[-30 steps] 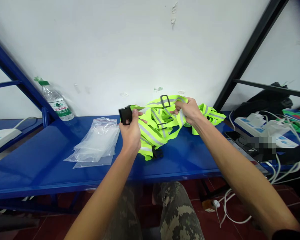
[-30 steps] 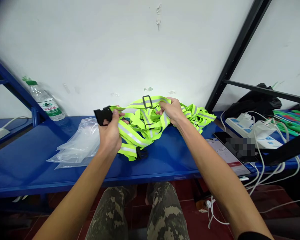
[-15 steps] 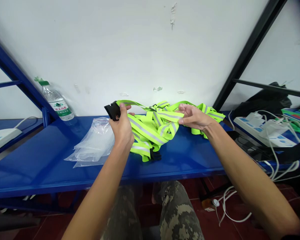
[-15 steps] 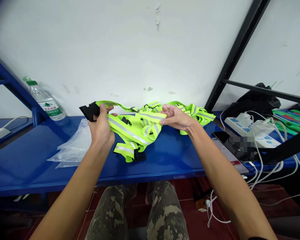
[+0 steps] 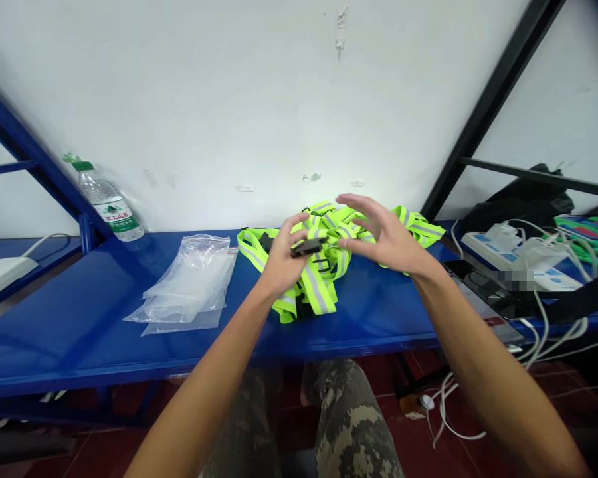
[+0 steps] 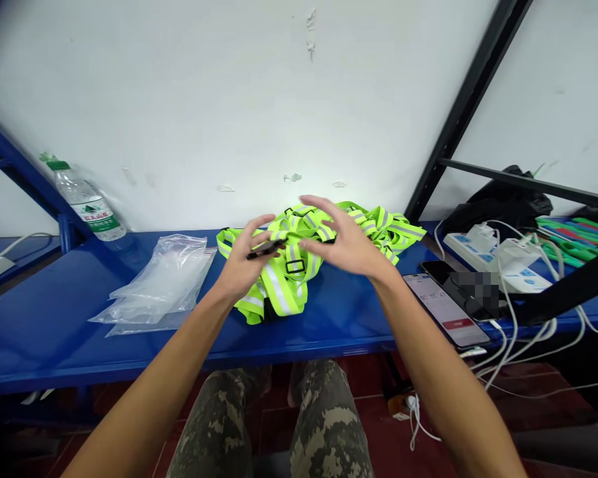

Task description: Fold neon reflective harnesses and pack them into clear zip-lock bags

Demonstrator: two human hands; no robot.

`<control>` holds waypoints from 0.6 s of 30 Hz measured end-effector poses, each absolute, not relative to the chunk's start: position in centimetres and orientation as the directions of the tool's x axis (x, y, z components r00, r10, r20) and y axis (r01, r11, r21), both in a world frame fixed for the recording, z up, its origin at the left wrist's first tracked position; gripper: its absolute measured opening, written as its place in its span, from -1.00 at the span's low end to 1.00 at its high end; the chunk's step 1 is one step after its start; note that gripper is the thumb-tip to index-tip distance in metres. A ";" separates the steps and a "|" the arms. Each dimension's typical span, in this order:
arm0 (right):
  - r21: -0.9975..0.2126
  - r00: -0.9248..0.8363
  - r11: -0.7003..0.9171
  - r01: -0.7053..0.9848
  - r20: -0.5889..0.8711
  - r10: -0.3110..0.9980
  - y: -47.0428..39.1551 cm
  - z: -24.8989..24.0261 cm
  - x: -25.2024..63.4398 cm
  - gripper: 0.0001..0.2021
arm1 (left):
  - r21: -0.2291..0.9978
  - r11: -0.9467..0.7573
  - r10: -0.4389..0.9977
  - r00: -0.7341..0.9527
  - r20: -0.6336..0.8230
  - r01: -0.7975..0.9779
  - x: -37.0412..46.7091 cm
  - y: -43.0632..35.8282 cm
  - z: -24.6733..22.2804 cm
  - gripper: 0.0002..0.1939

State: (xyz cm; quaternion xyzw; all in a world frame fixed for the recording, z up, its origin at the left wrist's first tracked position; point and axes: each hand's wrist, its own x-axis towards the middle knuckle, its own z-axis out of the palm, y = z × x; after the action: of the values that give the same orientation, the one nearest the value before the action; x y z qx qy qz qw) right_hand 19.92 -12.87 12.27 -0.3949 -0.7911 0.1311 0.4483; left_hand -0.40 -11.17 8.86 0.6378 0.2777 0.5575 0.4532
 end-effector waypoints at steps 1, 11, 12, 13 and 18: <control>-0.505 -0.380 0.713 0.486 0.612 0.693 -13.9 12.6 19.3 -0.48 | 0.891 -0.435 0.823 0.344 0.451 -0.127 -0.1 -11.4 8.9 -0.36; -0.751 -0.081 0.605 0.265 0.608 0.790 -13.7 10.2 21.8 -0.72 | 0.474 -0.624 0.750 0.647 0.140 0.621 -2.2 -13.5 9.1 -0.49; -0.797 -0.003 0.570 0.200 0.581 0.814 -13.3 9.8 22.3 -0.73 | 0.396 -0.641 0.727 0.685 0.040 0.657 -2.5 -13.8 9.0 -0.51; -0.834 0.082 0.534 0.138 0.547 0.833 -12.8 9.5 22.7 -0.77 | 0.328 -0.659 0.703 0.709 -0.051 0.677 -2.8 -14.0 8.9 -0.50; -0.896 0.434 0.437 -0.074 0.366 0.824 -10.8 8.6 25.0 -0.82 | 0.138 -0.680 0.699 0.694 -0.176 0.720 -4.0 -14.4 8.9 -0.58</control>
State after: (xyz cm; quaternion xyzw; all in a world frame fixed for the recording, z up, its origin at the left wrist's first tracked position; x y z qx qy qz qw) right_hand 25.01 -10.77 8.63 -0.4319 -0.4338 0.3082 0.7282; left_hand -4.04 -14.38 8.88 0.9149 0.3876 -0.0543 0.0985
